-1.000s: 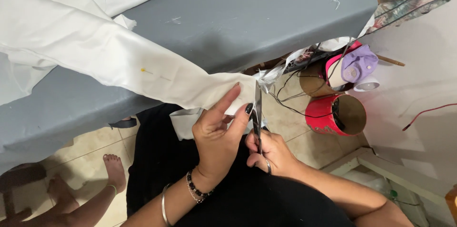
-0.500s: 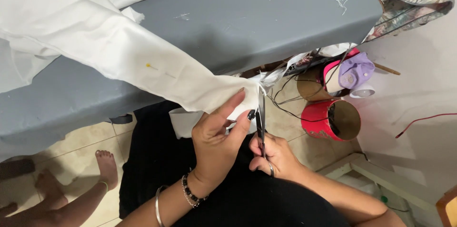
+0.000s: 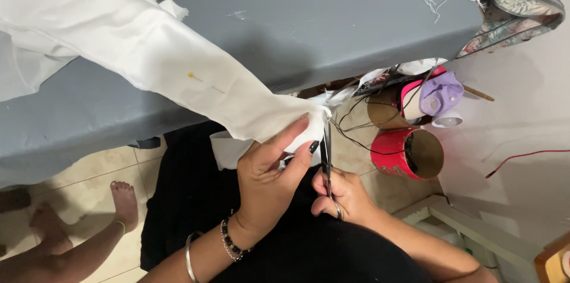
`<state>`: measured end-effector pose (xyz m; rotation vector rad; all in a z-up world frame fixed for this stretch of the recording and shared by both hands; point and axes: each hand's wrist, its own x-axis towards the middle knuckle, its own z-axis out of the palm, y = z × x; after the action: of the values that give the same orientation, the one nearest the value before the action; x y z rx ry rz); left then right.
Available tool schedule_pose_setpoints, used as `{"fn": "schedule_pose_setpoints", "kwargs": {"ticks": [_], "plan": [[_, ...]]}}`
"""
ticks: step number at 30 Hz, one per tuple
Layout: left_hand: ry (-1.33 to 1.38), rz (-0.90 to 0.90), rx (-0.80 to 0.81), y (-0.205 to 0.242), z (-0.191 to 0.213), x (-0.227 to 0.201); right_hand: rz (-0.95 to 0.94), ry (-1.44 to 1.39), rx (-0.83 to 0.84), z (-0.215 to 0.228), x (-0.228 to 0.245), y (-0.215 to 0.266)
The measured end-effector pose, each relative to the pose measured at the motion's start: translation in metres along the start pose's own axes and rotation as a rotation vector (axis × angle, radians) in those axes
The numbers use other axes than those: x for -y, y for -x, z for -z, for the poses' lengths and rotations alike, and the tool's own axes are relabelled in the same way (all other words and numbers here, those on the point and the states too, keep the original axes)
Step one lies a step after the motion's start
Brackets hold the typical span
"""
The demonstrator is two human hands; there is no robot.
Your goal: Cutting a strip of white fabric with scissors after pinning it on a work table
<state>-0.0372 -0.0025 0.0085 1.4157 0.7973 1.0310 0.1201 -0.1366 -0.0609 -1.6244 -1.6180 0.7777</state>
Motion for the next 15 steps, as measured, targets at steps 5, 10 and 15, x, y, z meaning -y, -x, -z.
{"fn": "schedule_pose_setpoints", "kwargs": {"ticks": [5,10,15], "plan": [[-0.050,0.017,0.018,0.000,0.008,-0.010,0.042,0.016,0.089,0.015,0.006,-0.013],[0.012,0.024,0.082,0.003,0.020,-0.013,0.057,0.120,0.183,0.028,0.015,-0.029],[0.050,-0.013,0.117,0.002,0.026,-0.015,0.102,0.128,0.196,0.032,0.015,-0.034]]}}
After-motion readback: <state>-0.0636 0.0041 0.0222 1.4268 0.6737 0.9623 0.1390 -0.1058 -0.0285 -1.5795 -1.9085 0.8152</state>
